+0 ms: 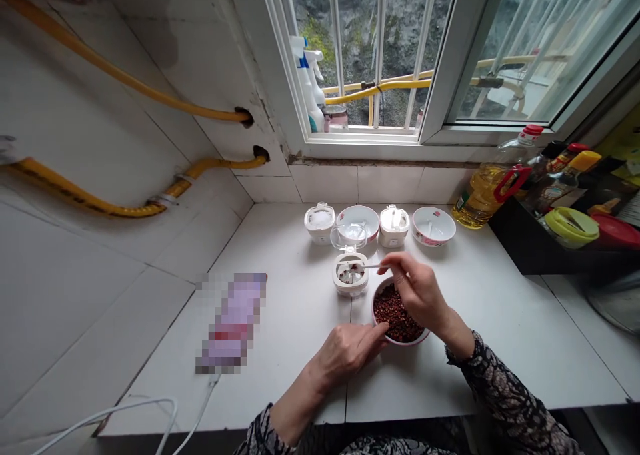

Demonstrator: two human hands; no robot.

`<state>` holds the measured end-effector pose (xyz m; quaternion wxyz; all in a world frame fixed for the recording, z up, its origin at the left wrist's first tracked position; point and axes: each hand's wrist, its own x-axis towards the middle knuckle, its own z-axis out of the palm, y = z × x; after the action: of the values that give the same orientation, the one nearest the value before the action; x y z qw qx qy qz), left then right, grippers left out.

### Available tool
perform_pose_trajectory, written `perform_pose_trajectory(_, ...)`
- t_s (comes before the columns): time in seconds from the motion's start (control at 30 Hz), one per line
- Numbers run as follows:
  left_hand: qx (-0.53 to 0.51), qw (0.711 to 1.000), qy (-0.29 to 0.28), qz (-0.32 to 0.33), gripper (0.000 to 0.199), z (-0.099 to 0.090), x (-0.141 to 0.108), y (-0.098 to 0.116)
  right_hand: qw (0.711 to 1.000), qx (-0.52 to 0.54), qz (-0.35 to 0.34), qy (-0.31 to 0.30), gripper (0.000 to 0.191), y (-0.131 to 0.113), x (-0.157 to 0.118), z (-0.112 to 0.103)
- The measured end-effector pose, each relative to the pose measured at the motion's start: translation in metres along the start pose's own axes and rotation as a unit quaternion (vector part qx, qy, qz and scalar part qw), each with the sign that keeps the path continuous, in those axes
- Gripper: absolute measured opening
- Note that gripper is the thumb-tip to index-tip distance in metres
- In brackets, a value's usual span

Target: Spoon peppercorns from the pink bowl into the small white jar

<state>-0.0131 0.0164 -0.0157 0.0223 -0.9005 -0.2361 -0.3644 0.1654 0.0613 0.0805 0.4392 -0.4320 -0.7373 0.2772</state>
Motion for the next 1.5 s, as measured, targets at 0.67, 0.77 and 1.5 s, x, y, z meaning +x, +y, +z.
perform_pose_trajectory(0.67, -0.011, 1.000, -0.011, -0.022, 0.020, -0.002, 0.002, 0.002, 0.986, -0.125, 0.062, -0.088, 0.021, 0.029, -0.017, -0.020)
perform_pose_trajectory(0.77, -0.014, 1.000, -0.009, -0.022, 0.021, -0.002, 0.002, 0.001, 0.990, -0.068, 0.102, -0.072, 0.020, 0.032, -0.017, -0.020)
perform_pose_trajectory(1.5, -0.015, 1.000, -0.010, -0.020, 0.023, -0.003, 0.004, 0.001, 0.952, 0.156, 0.260, 0.033, 0.017, 0.033, -0.008, -0.029)
